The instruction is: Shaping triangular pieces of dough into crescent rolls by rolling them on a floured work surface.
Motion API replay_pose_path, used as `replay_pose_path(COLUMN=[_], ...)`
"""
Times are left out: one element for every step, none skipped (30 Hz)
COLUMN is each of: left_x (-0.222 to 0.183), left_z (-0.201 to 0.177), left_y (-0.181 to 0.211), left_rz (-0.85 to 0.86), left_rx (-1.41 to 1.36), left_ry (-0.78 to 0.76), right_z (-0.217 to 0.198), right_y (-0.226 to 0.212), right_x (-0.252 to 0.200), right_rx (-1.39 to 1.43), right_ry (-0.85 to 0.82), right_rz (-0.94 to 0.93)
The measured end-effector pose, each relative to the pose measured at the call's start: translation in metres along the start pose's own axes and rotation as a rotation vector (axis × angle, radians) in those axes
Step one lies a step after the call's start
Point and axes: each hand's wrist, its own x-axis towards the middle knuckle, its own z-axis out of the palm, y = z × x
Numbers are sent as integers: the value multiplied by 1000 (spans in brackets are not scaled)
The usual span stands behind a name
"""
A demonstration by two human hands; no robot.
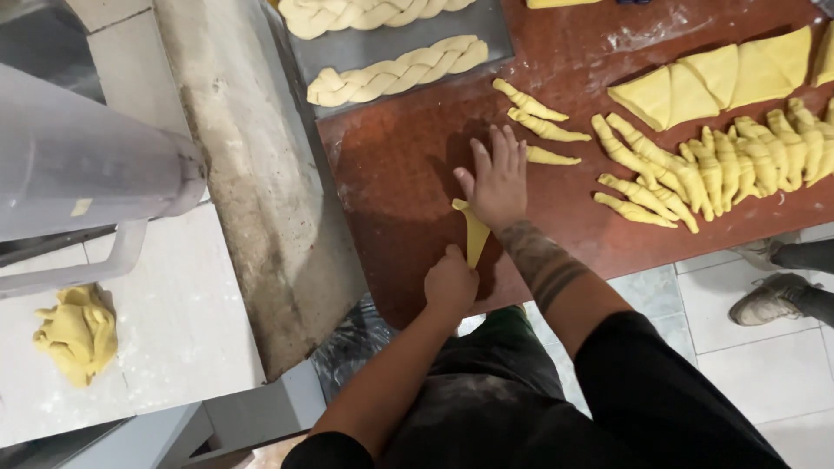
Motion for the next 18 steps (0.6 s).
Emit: replay_pose_path(left_x=[3,-1,-6,-12,-17,-24,-23,-29,-35,-41,-34,-26,-32,-44,-44,-44,-47,-50], left_z=[-3,-1,1,4,11,18,19,13,7,2,9,17,34,39,34,28,28,28], left_y=[0,-4,-9,-13,-19,-25,-31,-29,-27,-25,-33,-41,-46,-42,-42,-41,-43,-45], left_rz=[-78,-81,-76,-72,-83,-98,-103,-103,-162,-220,-217,-225,-250,-262,-300,-336,-333,-345], left_rx=[-115,-115,-174,-233,-235,-259,-280,-278,-390,-501,-499,-530,-573,-581,-695,-808,-806,-862], left_ry=[-53,-51,-69,-87,-96,-112,-115,-111,-165,-219,-213,-248,-304,-316,-318,-319,-322,-338], right_z=[3,4,4,4,2,0,-1,-3,-4,-6,-4,-2,-7,-12,-11,-11,-8,-6], right_y=[-9,-13,-18,-22,-26,-31,-35,-40,-44,-47,-45,-42,-38,-42,-48,-55,-52,-49], right_x=[3,-6,-16,-26,-35,-44,-44,-51,-57,-63,-48,-32,-31,-44,-45,-45,-53,-60], right_rx=[-18,-15,-61,-108,-104,-104,-105,-102,-109,-115,-113,-68,-29,-32,-52,-71,-73,-6], right_ry=[-42,-42,-147,-252,-266,-290,-298,-295,-292,-289,-282,-302,-349,-369,-374,-380,-378,-353], right_rz=[26,24,44,63,65,86,103,102,112,123,121,177,237,238,228,218,222,229])
